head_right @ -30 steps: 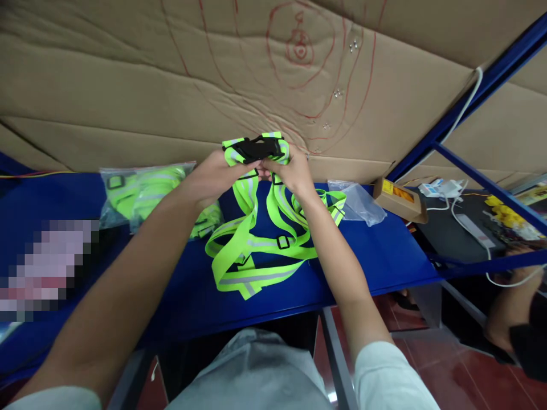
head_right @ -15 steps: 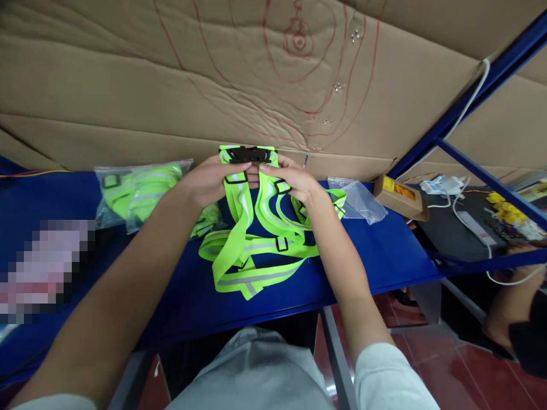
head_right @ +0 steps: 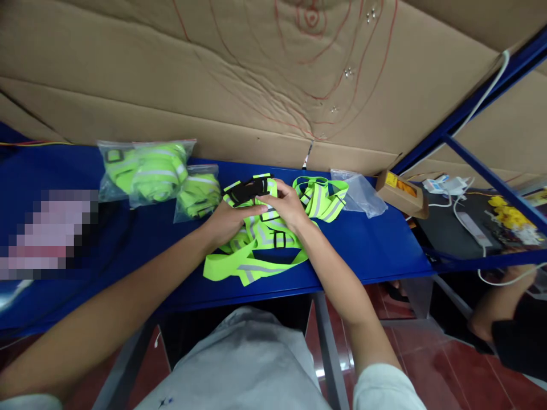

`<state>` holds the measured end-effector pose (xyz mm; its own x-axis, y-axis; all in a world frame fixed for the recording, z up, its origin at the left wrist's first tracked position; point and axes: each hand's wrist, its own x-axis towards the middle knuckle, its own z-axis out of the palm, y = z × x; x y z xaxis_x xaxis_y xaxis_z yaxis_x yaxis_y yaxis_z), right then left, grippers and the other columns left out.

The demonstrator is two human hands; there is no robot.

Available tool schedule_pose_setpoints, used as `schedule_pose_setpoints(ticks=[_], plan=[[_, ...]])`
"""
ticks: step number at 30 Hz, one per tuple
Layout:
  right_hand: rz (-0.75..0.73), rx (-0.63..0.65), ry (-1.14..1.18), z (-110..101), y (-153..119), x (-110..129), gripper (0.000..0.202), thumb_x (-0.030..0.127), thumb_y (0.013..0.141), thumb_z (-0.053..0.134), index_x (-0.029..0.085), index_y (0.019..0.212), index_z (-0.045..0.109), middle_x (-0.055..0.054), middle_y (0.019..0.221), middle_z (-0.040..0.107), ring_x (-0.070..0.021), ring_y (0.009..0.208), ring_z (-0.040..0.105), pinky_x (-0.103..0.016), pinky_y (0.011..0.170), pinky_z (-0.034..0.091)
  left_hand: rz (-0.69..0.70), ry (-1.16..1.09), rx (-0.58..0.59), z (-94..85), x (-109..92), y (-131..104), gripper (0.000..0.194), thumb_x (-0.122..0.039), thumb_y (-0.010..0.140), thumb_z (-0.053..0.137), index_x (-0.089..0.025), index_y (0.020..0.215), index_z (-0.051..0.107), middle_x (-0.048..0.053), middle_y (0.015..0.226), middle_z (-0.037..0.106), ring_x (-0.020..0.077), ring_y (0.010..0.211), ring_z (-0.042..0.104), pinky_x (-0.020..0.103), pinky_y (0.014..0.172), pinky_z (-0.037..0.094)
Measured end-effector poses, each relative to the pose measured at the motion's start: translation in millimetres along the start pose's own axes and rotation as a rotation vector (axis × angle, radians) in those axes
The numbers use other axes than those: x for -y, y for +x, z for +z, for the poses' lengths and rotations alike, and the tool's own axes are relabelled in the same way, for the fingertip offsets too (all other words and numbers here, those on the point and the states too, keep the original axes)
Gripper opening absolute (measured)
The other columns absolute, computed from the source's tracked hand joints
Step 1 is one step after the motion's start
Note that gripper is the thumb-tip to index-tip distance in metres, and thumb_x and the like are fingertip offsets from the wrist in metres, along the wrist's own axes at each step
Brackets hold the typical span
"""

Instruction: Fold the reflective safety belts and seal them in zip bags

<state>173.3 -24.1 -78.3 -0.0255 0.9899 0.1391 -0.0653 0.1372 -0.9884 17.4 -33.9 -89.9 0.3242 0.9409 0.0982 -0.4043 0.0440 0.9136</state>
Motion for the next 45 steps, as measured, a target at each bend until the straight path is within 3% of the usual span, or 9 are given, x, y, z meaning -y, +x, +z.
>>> schedule_pose_setpoints(ticks=[7,12,16,22,27,31,35,39,45], plan=[[0.113,0.392,0.006,-23,-9,15,0.067,0.063,0.06,0.095,0.026,0.113,0.077,-0.005,0.117,0.079,-0.0262,0.115,0.071,-0.041,0.104,0.057,0.005,0.09,-0.083,-5.9,-4,0,0.044,-0.026,0.066,0.094,-0.021,0.107,0.078,0.005,0.112,0.08,0.0275,0.112,0.072,0.043,0.109,0.052],[0.031,0.144,-0.163,-15,-17,21,0.048,0.06,0.076,0.087,0.027,0.11,0.079,-0.003,0.113,0.08,-0.0238,0.108,0.073,-0.041,0.1,0.06,0.016,0.165,-0.067,-10.0,-12,-4,0.055,-0.022,0.061,0.098,-0.023,0.112,0.077,0.004,0.119,0.078,0.0292,0.123,0.069,0.042,0.113,0.05],[-0.126,0.158,-0.235,-13,-16,40,0.035,0.044,0.075,0.092,0.028,0.105,0.083,-0.001,0.117,0.08,-0.0241,0.115,0.073,-0.042,0.107,0.058,-0.112,-0.141,0.046,2.6,-20,-11,0.062,-0.02,0.059,0.098,-0.024,0.117,0.075,0.004,0.121,0.078,0.0309,0.123,0.07,0.046,0.112,0.052],[-0.186,0.089,-0.29,-12,-14,68,0.026,0.043,0.08,0.089,0.03,0.102,0.083,0.0,0.092,0.081,-0.0239,0.087,0.077,-0.041,0.08,0.068,-0.369,-0.498,0.286,11.3,-23,-20,0.042,-0.025,0.07,0.092,-0.016,0.109,0.079,0.013,0.11,0.082,0.0359,0.109,0.077,0.052,0.108,0.055],[-0.512,0.145,-0.522,-31,-11,75,0.022,0.034,0.084,0.088,0.033,0.105,0.083,-0.001,0.113,0.081,-0.0258,0.11,0.076,-0.048,0.104,0.061,-0.506,-0.594,0.545,5.7,-27,-23,0.033,-0.032,0.084,0.085,-0.016,0.112,0.08,0.015,0.114,0.082,0.033,0.105,0.079,0.044,0.097,0.061],[-0.661,0.274,-0.709,-42,-13,68,0.026,0.027,0.097,0.072,0.036,0.121,0.08,0.0,0.135,0.075,-0.0249,0.126,0.071,-0.049,0.113,0.055,-0.456,-0.586,0.546,0.2,-29,-17,0.049,-0.057,0.091,0.075,-0.015,0.116,0.078,0.012,0.109,0.083,0.0311,0.112,0.077,0.039,0.101,0.059],[-0.591,0.411,-0.811,-41,-21,55,0.046,0.018,0.104,0.053,0.037,0.145,0.065,0.0,0.157,0.059,-0.0246,0.149,0.054,-0.053,0.124,0.044,-0.484,-0.496,0.395,-5.5,-23,-9,0.045,-0.051,0.097,0.064,-0.011,0.11,0.077,0.015,0.104,0.083,0.032,0.105,0.078,0.044,0.104,0.057],[-0.425,0.511,-0.675,-47,-24,55,0.051,0.02,0.104,0.048,0.041,0.148,0.062,0.004,0.17,0.042,-0.0256,0.157,0.043,-0.046,0.113,0.056,-0.524,-0.513,0.409,-9.6,-22,-8,0.038,-0.033,0.084,0.071,-0.01,0.113,0.077,0.015,0.106,0.083,0.0335,0.103,0.079,0.045,0.098,0.06],[-0.184,0.526,-0.268,-55,-20,57,0.082,0.072,0.087,0.071,0.036,0.158,0.05,-0.002,0.169,0.044,-0.0305,0.159,0.039,-0.047,0.122,0.047,-0.507,-0.419,0.343,-5.3,-30,-14,0.041,-0.011,0.071,0.072,-0.008,0.111,0.078,0.015,0.096,0.082,0.0363,0.099,0.079,0.047,0.093,0.062]])
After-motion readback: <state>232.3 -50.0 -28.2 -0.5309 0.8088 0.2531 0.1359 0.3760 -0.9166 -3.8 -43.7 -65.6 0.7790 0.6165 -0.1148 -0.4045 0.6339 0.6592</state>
